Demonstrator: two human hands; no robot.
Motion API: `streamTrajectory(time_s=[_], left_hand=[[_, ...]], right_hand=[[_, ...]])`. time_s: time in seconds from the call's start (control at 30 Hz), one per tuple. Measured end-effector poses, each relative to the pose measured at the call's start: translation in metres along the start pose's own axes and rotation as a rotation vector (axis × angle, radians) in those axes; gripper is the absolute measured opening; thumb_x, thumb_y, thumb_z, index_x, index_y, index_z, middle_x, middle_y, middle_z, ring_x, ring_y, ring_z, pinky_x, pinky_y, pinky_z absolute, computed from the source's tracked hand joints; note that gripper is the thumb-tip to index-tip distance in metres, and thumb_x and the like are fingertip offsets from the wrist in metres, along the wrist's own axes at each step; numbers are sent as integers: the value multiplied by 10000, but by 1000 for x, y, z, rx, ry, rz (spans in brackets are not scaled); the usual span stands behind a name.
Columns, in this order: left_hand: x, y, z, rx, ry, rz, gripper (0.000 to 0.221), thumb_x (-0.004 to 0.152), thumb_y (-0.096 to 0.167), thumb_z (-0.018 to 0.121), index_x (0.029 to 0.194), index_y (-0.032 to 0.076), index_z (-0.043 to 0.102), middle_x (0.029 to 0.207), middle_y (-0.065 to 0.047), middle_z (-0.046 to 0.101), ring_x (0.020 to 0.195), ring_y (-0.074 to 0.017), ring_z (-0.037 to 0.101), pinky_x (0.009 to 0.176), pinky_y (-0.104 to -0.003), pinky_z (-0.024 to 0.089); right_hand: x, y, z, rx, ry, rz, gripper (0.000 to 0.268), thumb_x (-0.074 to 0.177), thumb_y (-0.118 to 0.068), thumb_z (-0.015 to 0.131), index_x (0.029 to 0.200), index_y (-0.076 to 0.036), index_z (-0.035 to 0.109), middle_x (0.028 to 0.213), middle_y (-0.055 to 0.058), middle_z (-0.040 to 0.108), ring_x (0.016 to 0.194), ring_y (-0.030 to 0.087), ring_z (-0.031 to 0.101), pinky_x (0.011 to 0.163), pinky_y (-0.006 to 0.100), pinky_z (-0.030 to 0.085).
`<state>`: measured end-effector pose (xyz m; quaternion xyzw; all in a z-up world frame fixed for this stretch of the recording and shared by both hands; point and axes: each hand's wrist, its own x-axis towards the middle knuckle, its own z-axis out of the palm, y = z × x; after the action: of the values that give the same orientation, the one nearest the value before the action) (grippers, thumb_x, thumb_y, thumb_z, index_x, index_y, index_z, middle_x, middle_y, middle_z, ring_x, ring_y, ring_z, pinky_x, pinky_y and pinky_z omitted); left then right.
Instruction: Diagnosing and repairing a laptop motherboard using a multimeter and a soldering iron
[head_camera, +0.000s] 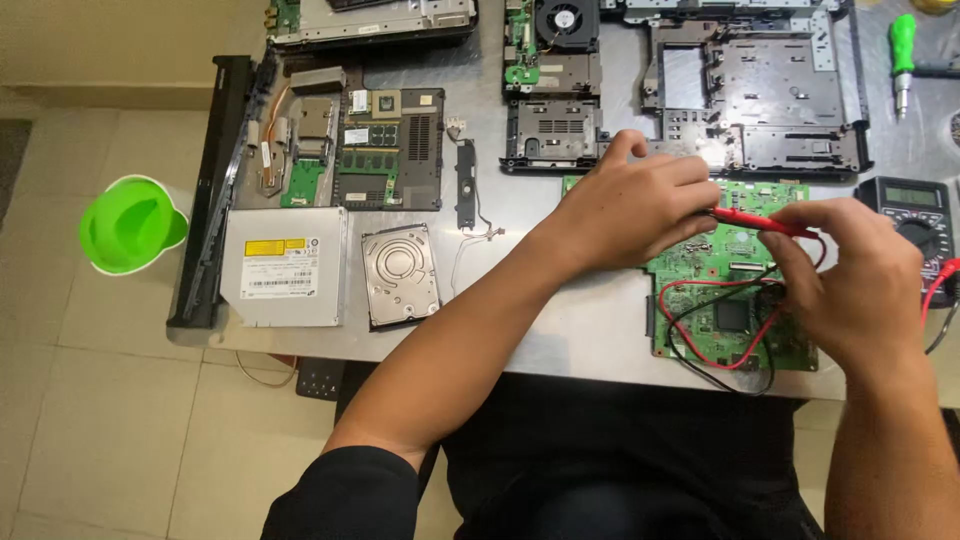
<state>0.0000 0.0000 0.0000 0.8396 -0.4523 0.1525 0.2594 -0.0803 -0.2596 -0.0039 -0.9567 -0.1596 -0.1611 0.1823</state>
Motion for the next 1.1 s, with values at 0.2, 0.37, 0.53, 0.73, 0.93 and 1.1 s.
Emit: streamTrajectory(time_s=[0.2,0.37,0.53,0.73,0.93,1.1], left_hand=[[1,-2,2,-12,33,18,166,971,305,664,943,151,608,945,-6,582,759,-245,552,819,-430,376],[-3,-2,7,-90,-2,-39,164,1032,307,556,977,159,601,983,-9,565,694,-241,498,780,-387,381],[-1,4,2,-247,-68,-126,235,1069,324,412,1025,146,558,1026,-44,540,781,-260,532,776,-396,380],[5,15,-3,-724,203,-41,214,1093,182,412,1005,13,510,948,-101,468,845,-265,471,767,-367,397],[-1,16,1,-648,108,-105,172,1089,172,491,1107,43,603,1018,-117,540,875,-308,586,772,-391,471],[-4,13,0,-333,34,-203,149,1037,230,608,1133,136,674,1116,-34,627,1018,-267,637,859,-403,404]], right_hand=[[11,0,-10,76,-4,-95,133,1110,-22,846,1198,-4,748,1134,134,743,1034,299,681,976,408,497],[24,-13,-19,181,-21,-123,161,1080,13,854,1227,13,787,1143,163,738,1010,275,670,959,386,478],[27,0,-12,523,-122,78,243,1060,75,643,1292,60,711,1121,215,685,979,259,615,892,330,438],[41,-14,-12,1777,-33,585,570,885,-150,629,1425,32,629,1057,340,702,819,445,709,928,459,578],[57,-27,-16,796,-227,237,216,944,-8,670,1146,66,679,1072,174,702,849,250,770,741,263,607],[68,-15,-7,738,-205,71,157,993,-138,622,1048,-16,702,1007,114,728,940,218,711,850,319,561]])
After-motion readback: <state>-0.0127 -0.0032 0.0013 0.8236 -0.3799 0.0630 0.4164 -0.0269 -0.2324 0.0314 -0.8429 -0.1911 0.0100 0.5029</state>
